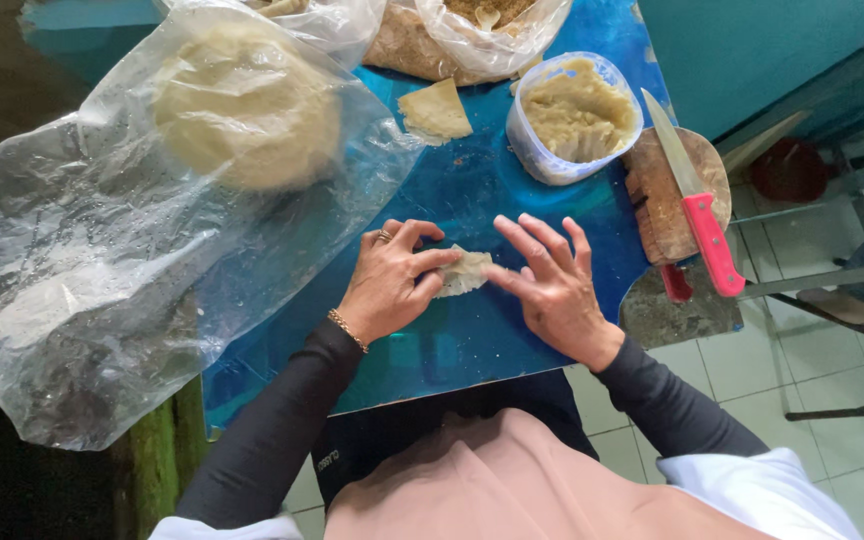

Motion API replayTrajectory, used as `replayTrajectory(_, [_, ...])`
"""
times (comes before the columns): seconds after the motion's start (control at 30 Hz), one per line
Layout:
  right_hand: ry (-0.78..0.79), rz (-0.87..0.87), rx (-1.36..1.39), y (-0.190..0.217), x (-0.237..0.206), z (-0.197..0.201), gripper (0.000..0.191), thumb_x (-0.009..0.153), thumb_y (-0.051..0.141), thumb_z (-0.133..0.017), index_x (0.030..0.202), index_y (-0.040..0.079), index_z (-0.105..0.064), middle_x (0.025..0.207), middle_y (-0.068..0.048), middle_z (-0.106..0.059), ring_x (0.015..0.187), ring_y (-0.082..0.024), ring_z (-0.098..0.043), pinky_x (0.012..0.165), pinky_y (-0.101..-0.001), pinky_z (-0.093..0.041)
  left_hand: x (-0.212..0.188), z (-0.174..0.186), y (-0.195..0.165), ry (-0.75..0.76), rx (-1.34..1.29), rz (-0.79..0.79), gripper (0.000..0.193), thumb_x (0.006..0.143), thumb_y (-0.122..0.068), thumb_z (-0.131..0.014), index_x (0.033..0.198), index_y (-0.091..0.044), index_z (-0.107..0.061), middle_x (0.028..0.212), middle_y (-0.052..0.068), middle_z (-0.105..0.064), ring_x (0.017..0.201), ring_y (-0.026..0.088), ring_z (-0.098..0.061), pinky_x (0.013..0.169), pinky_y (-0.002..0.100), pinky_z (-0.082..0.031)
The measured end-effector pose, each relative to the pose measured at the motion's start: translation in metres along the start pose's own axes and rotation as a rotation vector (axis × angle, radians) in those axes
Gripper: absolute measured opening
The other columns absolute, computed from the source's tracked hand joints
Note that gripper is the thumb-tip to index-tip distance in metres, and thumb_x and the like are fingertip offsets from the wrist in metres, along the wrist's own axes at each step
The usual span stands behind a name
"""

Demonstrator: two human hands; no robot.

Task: The person sits at a small blue table and folds filled pastry wrappers by hand. They take a triangular wrapper, spoon filling from a plastic container onto it, then pinch and fold the wrapper closed, repeating the process with more wrappers.

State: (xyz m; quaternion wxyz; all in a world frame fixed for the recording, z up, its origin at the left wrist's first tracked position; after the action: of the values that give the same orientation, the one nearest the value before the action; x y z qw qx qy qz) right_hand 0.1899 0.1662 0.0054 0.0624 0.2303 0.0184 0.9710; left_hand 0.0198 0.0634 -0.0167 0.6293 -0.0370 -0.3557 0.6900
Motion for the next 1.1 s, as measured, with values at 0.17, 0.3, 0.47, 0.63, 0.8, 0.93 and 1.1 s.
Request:
replayTrajectory(0.17, [0.004, 0.063, -0.122, -0.003, -0.001, 0.003, 0.040, 0.088, 0.002, -0.066, 0.121, 0.023, -0.073, 0.156, -0.006, -0.052, 0.144, -0.027, -0.045, 0.121, -0.0575, -0.023, 0.002, 0.001, 0.001, -0.009, 0.008, 0.002, 0.028, 0.084, -0.020, -0.067, 0.108, -0.022, -0.081, 0.119, 0.002, -0.065, 0.107, 0.024, -0.059, 0.097, 0.043, -0.040])
replayTrajectory(0.3, [-0.034, -0.004, -0.110, -0.017, -0.004, 0.013, 0.040, 0.088, -0.002, -0.066, 0.117, 0.025, -0.074, 0.155, -0.005, -0.053, 0.144, -0.027, -0.046, 0.122, -0.0552, -0.025, 0.002, 0.000, 0.005, 0.014, -0.009, 0.026, 0.026, 0.085, -0.021, -0.067, 0.107, -0.022, -0.081, 0.118, 0.002, -0.066, 0.104, 0.022, -0.060, 0.097, 0.043, -0.040])
replayTrajectory(0.47, [-0.035, 0.057, -0.087, -0.016, 0.008, 0.009, 0.049, 0.085, -0.005, -0.065, 0.121, 0.026, -0.077, 0.154, -0.006, -0.054, 0.142, -0.027, -0.047, 0.121, -0.0531, -0.026, 0.005, 0.000, 0.007, 0.008, -0.038, 0.035, 0.023, 0.087, -0.024, -0.068, 0.106, -0.022, -0.081, 0.116, 0.001, -0.067, 0.105, 0.022, -0.060, 0.095, 0.042, -0.041])
replayTrajectory(0.63, [0.008, 0.047, -0.047, -0.028, 0.019, 0.018, 0.042, 0.082, -0.005, -0.065, 0.110, 0.025, -0.076, 0.153, -0.007, -0.054, 0.141, -0.029, -0.047, 0.118, -0.0530, -0.029, 0.008, 0.002, 0.015, -0.017, -0.089, 0.073, 0.022, 0.087, -0.026, -0.068, 0.105, -0.023, -0.082, 0.112, 0.001, -0.068, 0.106, 0.023, -0.060, 0.091, 0.040, -0.042])
replayTrajectory(0.8, [-0.120, -0.023, 0.034, -0.073, 0.044, 0.031, 0.040, 0.083, -0.003, -0.065, 0.114, 0.021, -0.074, 0.142, -0.006, -0.064, 0.131, -0.027, -0.057, 0.111, -0.0449, -0.037, 0.019, -0.004, 0.026, 0.016, -0.101, 0.110, 0.011, 0.085, -0.026, -0.073, 0.092, -0.024, -0.082, 0.104, -0.002, -0.070, 0.102, 0.021, -0.063, 0.089, 0.040, -0.043])
replayTrajectory(0.93, [-0.244, -0.043, -0.033, -0.143, 0.107, 0.027, 0.026, 0.098, 0.004, -0.066, 0.120, 0.016, -0.074, 0.126, -0.002, -0.070, 0.118, -0.025, -0.061, 0.103, -0.0421, -0.042, 0.028, -0.011, 0.027, 0.043, -0.029, 0.173, 0.006, 0.083, -0.024, -0.076, 0.087, -0.019, -0.075, 0.098, 0.000, -0.068, 0.101, 0.021, -0.064, 0.086, 0.039, -0.043])
replayTrajectory(1.1, [-0.143, -0.078, 0.040, -0.232, 0.225, -0.029, 0.017, 0.097, 0.013, -0.071, 0.109, 0.019, -0.082, 0.099, -0.007, -0.074, 0.094, -0.026, -0.070, 0.085, -0.0420, -0.053, 0.030, -0.001, 0.025, -0.027, -0.226, 0.159, 0.016, 0.087, -0.011, -0.070, 0.103, -0.011, -0.069, 0.094, 0.003, -0.070, 0.091, 0.023, -0.069, 0.080, 0.037, -0.051])
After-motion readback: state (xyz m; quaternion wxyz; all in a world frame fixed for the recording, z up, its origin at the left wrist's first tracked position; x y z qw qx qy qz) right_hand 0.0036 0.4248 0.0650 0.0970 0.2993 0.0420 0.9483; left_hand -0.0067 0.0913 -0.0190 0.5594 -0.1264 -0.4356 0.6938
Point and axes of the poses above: each hand's wrist, its own x-axis towards the middle knuckle, its own z-axis out of the back of the hand, y = z × x, the point moved 6 cm from there along x, towards the middle knuckle
